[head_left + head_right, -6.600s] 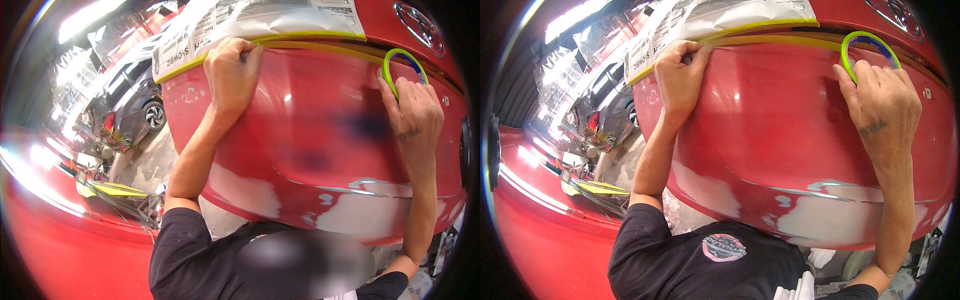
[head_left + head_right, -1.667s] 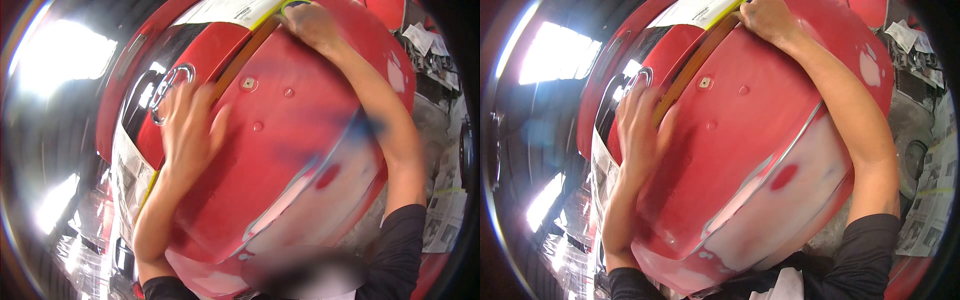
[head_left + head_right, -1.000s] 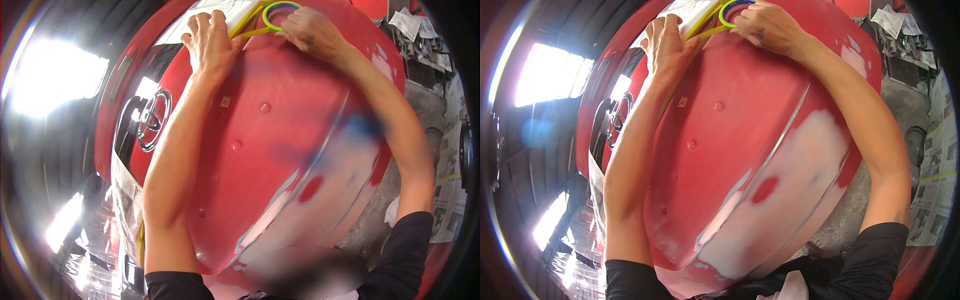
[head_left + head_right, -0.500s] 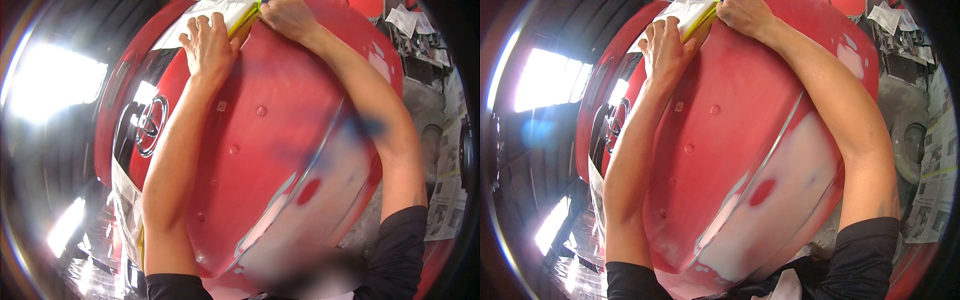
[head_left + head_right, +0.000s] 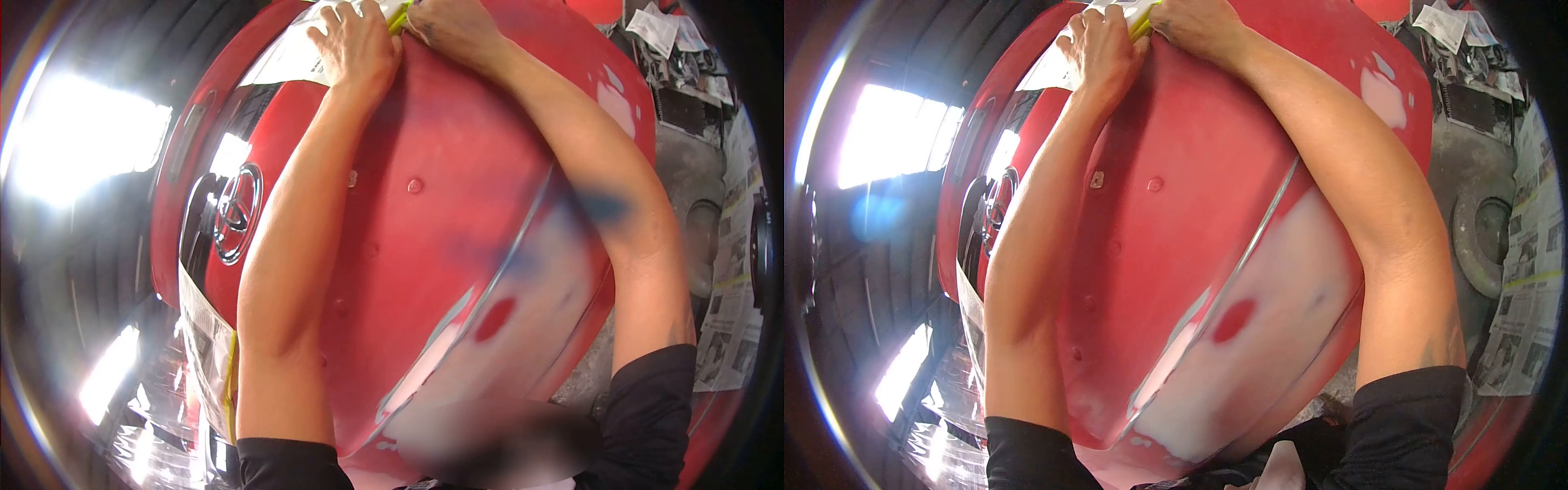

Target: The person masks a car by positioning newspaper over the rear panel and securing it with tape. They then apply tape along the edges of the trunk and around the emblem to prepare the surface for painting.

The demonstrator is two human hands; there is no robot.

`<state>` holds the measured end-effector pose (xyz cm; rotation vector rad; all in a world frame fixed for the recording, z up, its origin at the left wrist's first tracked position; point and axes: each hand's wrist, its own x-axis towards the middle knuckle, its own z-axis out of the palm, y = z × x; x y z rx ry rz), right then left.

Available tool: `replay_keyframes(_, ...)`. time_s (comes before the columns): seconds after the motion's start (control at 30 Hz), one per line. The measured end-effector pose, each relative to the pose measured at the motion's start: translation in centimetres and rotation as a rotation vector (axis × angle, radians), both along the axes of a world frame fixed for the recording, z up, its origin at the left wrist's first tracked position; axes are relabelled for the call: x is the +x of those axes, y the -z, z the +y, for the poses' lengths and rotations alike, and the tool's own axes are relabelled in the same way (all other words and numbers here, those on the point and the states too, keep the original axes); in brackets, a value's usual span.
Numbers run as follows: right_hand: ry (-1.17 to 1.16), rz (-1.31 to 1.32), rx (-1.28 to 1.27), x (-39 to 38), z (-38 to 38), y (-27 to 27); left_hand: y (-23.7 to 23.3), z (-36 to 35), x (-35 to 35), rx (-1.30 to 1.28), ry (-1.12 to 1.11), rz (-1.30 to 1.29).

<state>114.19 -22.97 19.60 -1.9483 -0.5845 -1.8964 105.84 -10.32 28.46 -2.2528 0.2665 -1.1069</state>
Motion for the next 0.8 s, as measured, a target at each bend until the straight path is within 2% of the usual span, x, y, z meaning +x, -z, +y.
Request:
replay_keyframes(0.07, -0.007, 0.005, 0.006, 0.5, 0.2, 0.1, 0.0, -0.3, 0.2, 0.046, 0.053, -0.063)
replay_keyframes(0.23, -0.041, 0.058, 0.013, 0.5, 0.4, 0.0, -0.6, -1.8, 0.0, -0.061, -0.041, 0.025)
replay_keyframes(0.33, -0.088, 0.054, -0.006, 0.3, 0.2, -0.4, -0.5, -1.4, 0.3, -0.105, -0.013, 0.0)
replay_keyframes(0.4, -0.052, 0.028, -0.102, 0.0, -0.1, -0.8, -0.4, -1.0, 0.8, -0.146, 0.02, -0.019)
replay_keyframes(0.53, -0.022, 0.015, -0.076, 0.3, 0.1, -0.8, -0.1, -0.6, 1.0, -0.187, 0.07, -0.035)
replay_keyframes(0.6, 0.066, -0.051, -0.075, 0.8, 0.1, -0.7, 0.2, -0.4, 1.5, -0.173, 0.098, -0.092)
replay_keyframes(0.67, 0.243, -0.105, 0.158, 0.0, -1.7, -1.2, -0.1, -1.3, 0.0, -0.27, 0.125, -0.001)
replay_keyframes(0.73, 0.2, 0.13, 0.158, 3.6, -7.1, -1.3, -0.7, -0.7, 0.5, -0.226, 0.088, -0.023)
replay_keyframes(0.77, 0.207, 0.107, 0.142, 4.3, -8.1, -2.2, -0.9, -0.4, 1.0, -0.226, 0.107, -0.04)
replay_keyframes(0.8, 0.066, -0.025, 0.121, 1.5, -8.7, -2.3, -0.4, -0.3, 1.5, -0.224, 0.119, -0.035)
